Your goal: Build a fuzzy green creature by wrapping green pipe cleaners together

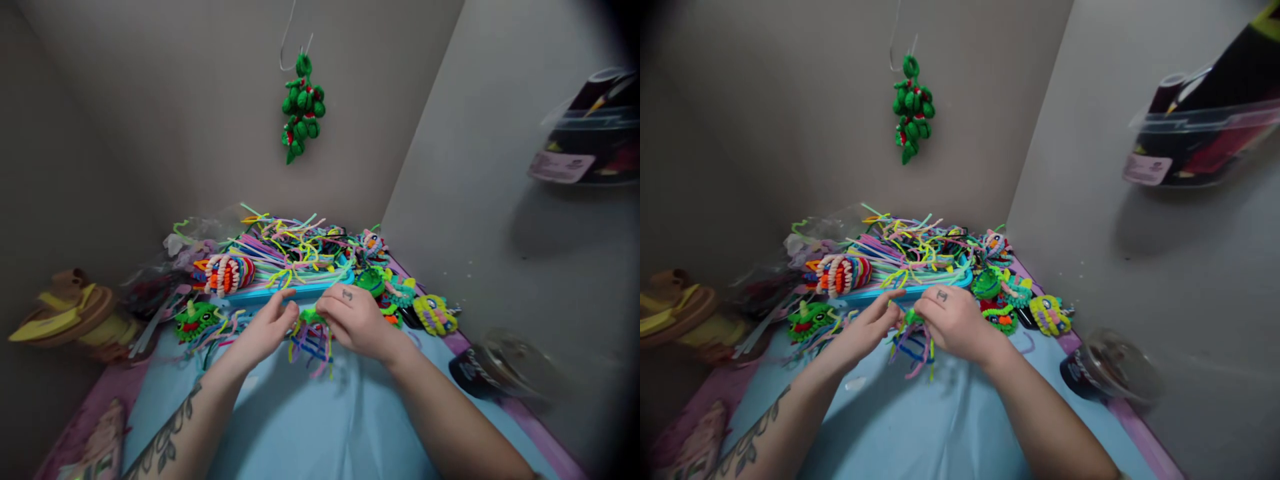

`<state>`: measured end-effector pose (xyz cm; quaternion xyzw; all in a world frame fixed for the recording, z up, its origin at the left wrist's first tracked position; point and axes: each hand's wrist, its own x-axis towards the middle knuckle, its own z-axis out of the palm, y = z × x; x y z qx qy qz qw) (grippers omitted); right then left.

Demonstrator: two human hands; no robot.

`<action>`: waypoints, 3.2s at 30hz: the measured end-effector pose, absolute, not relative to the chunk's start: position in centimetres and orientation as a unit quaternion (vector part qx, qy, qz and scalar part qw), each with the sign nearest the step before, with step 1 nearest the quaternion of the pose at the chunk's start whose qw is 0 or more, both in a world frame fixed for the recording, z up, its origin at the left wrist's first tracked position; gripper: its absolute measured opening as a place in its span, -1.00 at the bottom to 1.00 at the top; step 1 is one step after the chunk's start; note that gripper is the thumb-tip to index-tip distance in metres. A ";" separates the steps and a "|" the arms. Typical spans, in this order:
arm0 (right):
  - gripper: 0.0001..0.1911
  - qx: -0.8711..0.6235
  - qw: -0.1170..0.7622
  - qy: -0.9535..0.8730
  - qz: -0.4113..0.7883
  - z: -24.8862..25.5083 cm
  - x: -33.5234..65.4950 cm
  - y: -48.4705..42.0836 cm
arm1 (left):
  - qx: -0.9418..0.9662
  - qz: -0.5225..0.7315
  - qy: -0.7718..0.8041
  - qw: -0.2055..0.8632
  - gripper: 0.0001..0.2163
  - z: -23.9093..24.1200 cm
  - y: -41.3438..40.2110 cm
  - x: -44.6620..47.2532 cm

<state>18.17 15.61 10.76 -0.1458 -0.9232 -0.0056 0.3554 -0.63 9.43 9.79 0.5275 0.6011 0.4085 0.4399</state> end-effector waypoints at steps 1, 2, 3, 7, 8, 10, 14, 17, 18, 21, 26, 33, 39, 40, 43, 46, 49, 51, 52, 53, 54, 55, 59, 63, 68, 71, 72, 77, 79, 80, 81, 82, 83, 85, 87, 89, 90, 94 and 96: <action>-0.86 -0.144 0.351 -0.925 -0.011 10.7 18.1 15.6 | 0.507 0.412 0.596 0.467 -0.51 9.7 9.4 -0.5; -0.86 -0.142 0.348 -0.926 -0.017 10.7 18.1 15.5 | 0.481 0.419 0.588 0.497 -0.51 9.6 9.4 -0.3; -0.86 -0.140 0.347 -0.927 -0.023 10.7 18.1 15.5 | 0.453 0.427 0.577 0.530 -0.51 9.4 9.4 -0.2; -0.85 -0.126 0.352 -0.927 -0.043 10.6 17.9 15.4 | 0.311 0.478 0.511 0.643 -0.57 8.8 9.8 0.3; -0.85 -0.125 0.357 -0.925 -0.045 10.5 17.9 15.4 | 0.275 0.500 0.497 0.653 -0.57 8.7 9.9 0.4; -0.83 -0.135 0.373 -0.917 -0.037 10.3 17.8 15.5 | 0.220 0.559 0.475 0.643 -0.57 8.8 10.0 0.5; -0.87 -0.194 0.414 -0.888 0.056 10.1 17.4 15.5 | 0.225 0.639 0.437 0.591 -0.55 9.5 9.9 0.4; -0.90 -0.235 0.430 -0.859 0.151 10.3 17.1 15.5 | 0.271 0.638 0.431 0.577 -0.54 9.9 9.8 0.1; -0.92 -0.244 0.432 -0.849 0.184 10.5 17.1 15.5 | 0.284 0.637 0.427 0.576 -0.54 10.0 9.8 0.0; -0.95 -0.260 0.429 -0.815 0.290 10.7 17.1 15.5 | 0.312 0.624 0.422 0.579 -0.56 9.9 9.8 -0.2; -0.95 -0.300 0.411 -0.760 0.405 10.7 17.2 15.5 | 0.346 0.596 0.418 0.592 -0.58 9.7 9.7 -0.3; -0.94 -0.335 0.434 -0.716 0.432 10.6 16.9 15.7 | 0.441 0.595 0.514 0.433 -0.64 9.1 9.8 0.0; -0.92 -0.353 0.494 -0.668 0.430 10.2 16.8 16.0 | 0.499 0.553 0.577 0.336 -0.66 9.3 9.1 0.9; -0.92 -0.354 0.498 -0.664 0.431 10.2 16.8 16.0 | 0.498 0.550 0.576 0.344 -0.65 9.3 9.0 1.1; -0.91 -0.349 0.492 -0.663 0.444 10.1 16.5 15.6 | 0.472 0.577 0.560 0.361 -0.63 9.3 8.7 1.6; -0.91 -0.347 0.479 -0.666 0.454 10.1 16.1 15.2 | 0.459 0.603 0.550 0.352 -0.67 9.1 8.6 1.8; -0.90 -0.354 0.478 -0.661 0.458 10.1 15.9 15.0 | 0.480 0.599 0.570 0.292 -0.77 9.3 8.5 1.9; -0.89 -0.356 0.478 -0.660 0.458 10.0 15.7 14.8 | 0.488 0.598 0.583 0.257 -0.80 9.3 8.4 1.9; -0.89 -0.356 0.478 -0.660 0.457 10.0 15.6 14.8 | 0.486 0.599 0.585 0.250 -0.81 9.3 8.4 1.9; -0.89 -0.357 0.478 -0.660 0.456 10.0 15.6 14.7 | 0.481 0.602 0.586 0.252 -0.80 9.2 8.4 1.9; -0.89 -0.357 0.479 -0.661 0.455 10.0 15.5 14.7 | 0.474 0.604 0.586 0.261 -0.79 9.2 8.4 1.8; -0.90 -0.357 0.480 -0.660 0.454 10.0 15.4 14.6 | 0.464 0.605 0.585 0.275 -0.78 9.1 8.4 1.8; -0.90 -0.353 0.475 -0.659 0.465 9.9 15.2 14.4 | 0.428 0.613 0.586 0.314 -0.75 9.0 8.4 1.8; -0.90 -0.354 0.475 -0.659 0.463 9.9 15.2 14.3 | 0.428 0.608 0.590 0.313 -0.76 9.0 8.4 1.6; -0.91 -0.355 0.474 -0.670 0.447 9.8 15.2 14.3 | 0.435 0.617 0.564 0.335 -0.74 8.7 8.8 1.3; -0.93 -0.360 0.474 -0.679 0.431 9.7 15.2 14.2 | 0.423 0.627 0.553 0.350 -0.74 8.6 9.0 1.4; -0.94 -0.361 0.473 -0.681 0.427 9.7 15.1 14.1 | 0.418 0.629 0.554 0.350 -0.75 8.6 9.0 1.4; -0.94 -0.358 0.467 -0.692 0.418 9.5 14.9 13.7 | 0.417 0.628 0.580 0.311 -0.80 8.8 8.9 1.5; -0.95 -0.358 0.465 -0.694 0.416 9.4 14.8 13.6 | 0.427 0.627 0.584 0.288 -0.82 8.8 8.9 1.5; -0.95 -0.359 0.464 -0.695 0.416 9.4 14.8 13.6 | 0.433 0.627 0.584 0.279 -0.82 8.7 8.8 1.5; -0.95 -0.360 0.463 -0.695 0.416 9.3 14.8 13.6 | 0.440 0.627 0.582 0.272 -0.83 8.7 8.8 1.4; -0.95 -0.362 0.463 -0.694 0.416 9.4 14.9 13.7 | 0.449 0.626 0.579 0.267 -0.82 8.7 8.8 1.4; -0.95 -0.363 0.464 -0.692 0.417 9.4 14.9 13.7 | 0.460 0.623 0.575 0.265 -0.81 8.6 8.9 1.4; -0.95 -0.365 0.467 -0.690 0.416 9.5 15.1 13.8 | 0.488 0.609 0.567 0.261 -0.76 8.6 8.8 1.4; -0.95 -0.363 0.469 -0.694 0.409 9.6 15.2 13.9 | 0.523 0.590 0.565 0.244 -0.75 8.7 8.8 1.3; -0.95 -0.358 0.465 -0.702 0.403 9.6 15.2 13.8 | 0.549 0.577 0.565 0.214 -0.81 8.7 8.7 1.3; -0.94 -0.357 0.460 -0.707 0.401 9.6 15.2 13.8 | 0.556 0.575 0.567 0.199 -0.84 8.7 8.6 1.3; -0.95 -0.345 0.432 -0.721 0.418 9.5 15.3 14.3 | 0.535 0.583 0.588 0.168 -0.88 8.8 8.6 0.8; -0.85 -0.336 0.429 -0.725 0.422 9.5 15.7 15.0 | 0.503 0.595 0.605 0.165 -0.86 9.1 8.8 0.2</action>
